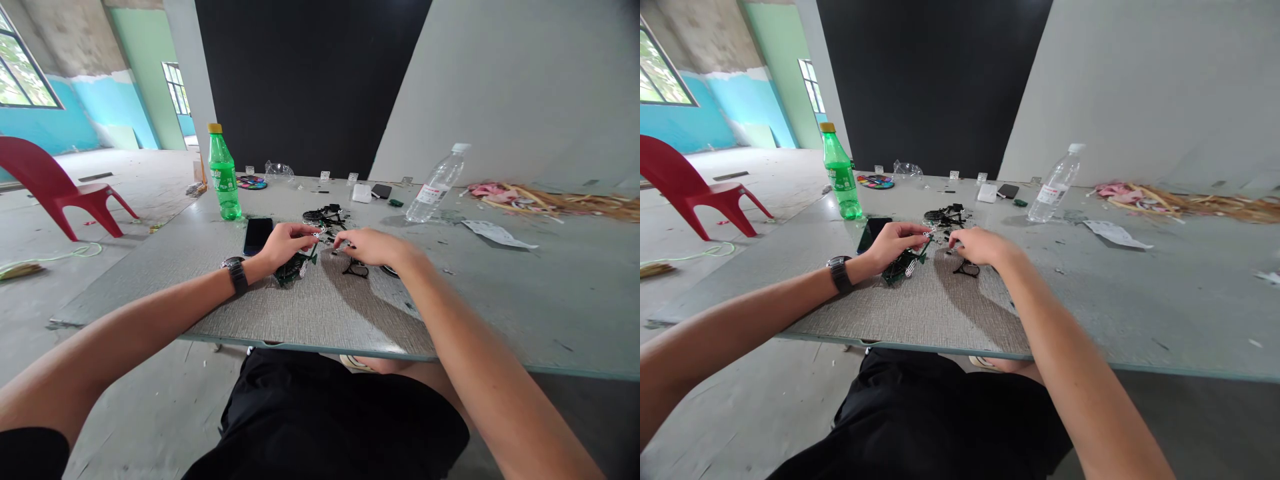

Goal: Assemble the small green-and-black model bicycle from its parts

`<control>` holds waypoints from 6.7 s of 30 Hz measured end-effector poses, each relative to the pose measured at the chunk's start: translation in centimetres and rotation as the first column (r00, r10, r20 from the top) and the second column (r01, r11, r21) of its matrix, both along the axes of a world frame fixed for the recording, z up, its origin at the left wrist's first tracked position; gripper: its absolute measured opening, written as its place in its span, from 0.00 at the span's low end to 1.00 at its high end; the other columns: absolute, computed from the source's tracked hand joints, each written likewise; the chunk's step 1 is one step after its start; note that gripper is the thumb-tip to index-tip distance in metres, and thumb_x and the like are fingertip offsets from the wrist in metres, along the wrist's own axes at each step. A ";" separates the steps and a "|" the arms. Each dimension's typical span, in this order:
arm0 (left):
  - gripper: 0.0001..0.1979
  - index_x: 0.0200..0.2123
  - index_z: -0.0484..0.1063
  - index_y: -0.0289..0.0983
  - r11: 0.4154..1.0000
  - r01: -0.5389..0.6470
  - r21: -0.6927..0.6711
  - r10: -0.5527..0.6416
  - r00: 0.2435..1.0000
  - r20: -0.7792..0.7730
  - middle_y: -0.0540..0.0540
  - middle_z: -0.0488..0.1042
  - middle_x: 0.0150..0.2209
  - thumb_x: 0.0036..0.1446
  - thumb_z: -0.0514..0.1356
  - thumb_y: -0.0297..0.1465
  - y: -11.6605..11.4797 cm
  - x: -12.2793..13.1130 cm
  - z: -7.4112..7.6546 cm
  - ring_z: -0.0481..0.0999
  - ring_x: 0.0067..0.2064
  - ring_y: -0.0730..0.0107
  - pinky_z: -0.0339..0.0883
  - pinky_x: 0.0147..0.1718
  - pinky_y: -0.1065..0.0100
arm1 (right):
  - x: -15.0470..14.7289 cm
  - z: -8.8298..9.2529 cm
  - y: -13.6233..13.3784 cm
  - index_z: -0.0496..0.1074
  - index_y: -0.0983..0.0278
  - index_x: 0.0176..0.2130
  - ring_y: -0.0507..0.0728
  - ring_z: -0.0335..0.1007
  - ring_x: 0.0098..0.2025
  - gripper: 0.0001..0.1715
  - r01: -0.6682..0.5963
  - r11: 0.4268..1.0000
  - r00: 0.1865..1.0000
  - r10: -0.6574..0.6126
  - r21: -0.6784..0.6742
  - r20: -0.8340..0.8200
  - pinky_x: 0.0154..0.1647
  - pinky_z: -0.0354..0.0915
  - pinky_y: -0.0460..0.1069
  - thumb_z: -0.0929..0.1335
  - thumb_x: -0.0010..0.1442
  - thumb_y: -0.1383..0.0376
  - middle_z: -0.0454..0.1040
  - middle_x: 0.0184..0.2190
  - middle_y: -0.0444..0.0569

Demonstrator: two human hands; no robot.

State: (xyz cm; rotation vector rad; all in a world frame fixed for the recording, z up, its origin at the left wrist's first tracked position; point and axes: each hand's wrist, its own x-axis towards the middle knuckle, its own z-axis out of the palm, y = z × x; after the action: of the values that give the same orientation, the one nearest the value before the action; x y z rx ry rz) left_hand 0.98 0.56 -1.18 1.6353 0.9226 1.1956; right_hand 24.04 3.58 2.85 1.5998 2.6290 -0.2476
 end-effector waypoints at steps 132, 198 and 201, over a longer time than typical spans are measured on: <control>0.14 0.43 0.80 0.30 1.000 -0.008 -0.011 0.008 1.000 -0.005 0.47 0.75 0.29 0.54 0.67 0.31 0.0 0.1 0.0 0.69 0.29 0.75 0.63 0.33 0.67 | 0.4 2.4 -1.7 0.79 0.58 0.50 0.62 0.75 0.48 0.20 -0.002 0.991 1.000 0.000 -0.136 -0.018 0.49 0.68 0.54 0.63 0.62 0.66 0.79 0.52 0.50; 0.14 0.42 0.81 0.31 1.000 -0.001 0.021 0.002 1.000 -0.018 0.47 0.75 0.28 0.54 0.67 0.33 0.0 0.0 -0.1 0.69 0.29 0.74 0.62 0.32 0.67 | 0.0 1.9 -1.8 0.76 0.60 0.49 0.63 0.76 0.47 0.19 0.028 0.994 1.000 -0.027 -0.109 0.010 0.47 0.68 0.55 0.64 0.61 0.63 0.78 0.51 0.54; 0.14 0.42 0.81 0.31 1.000 -0.002 0.010 0.002 1.000 -0.012 0.47 0.74 0.28 0.54 0.66 0.32 0.0 0.1 0.0 0.68 0.29 0.75 0.62 0.31 0.68 | -0.1 1.9 -1.8 0.77 0.59 0.49 0.63 0.76 0.47 0.18 0.023 0.994 1.000 -0.022 -0.102 0.007 0.47 0.69 0.55 0.64 0.61 0.64 0.79 0.50 0.54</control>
State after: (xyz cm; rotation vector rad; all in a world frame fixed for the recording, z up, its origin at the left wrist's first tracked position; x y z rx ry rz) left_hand 1.04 0.53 -1.19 1.6511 0.9271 1.1949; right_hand 23.94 1.75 4.75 1.5962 2.5503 -0.3722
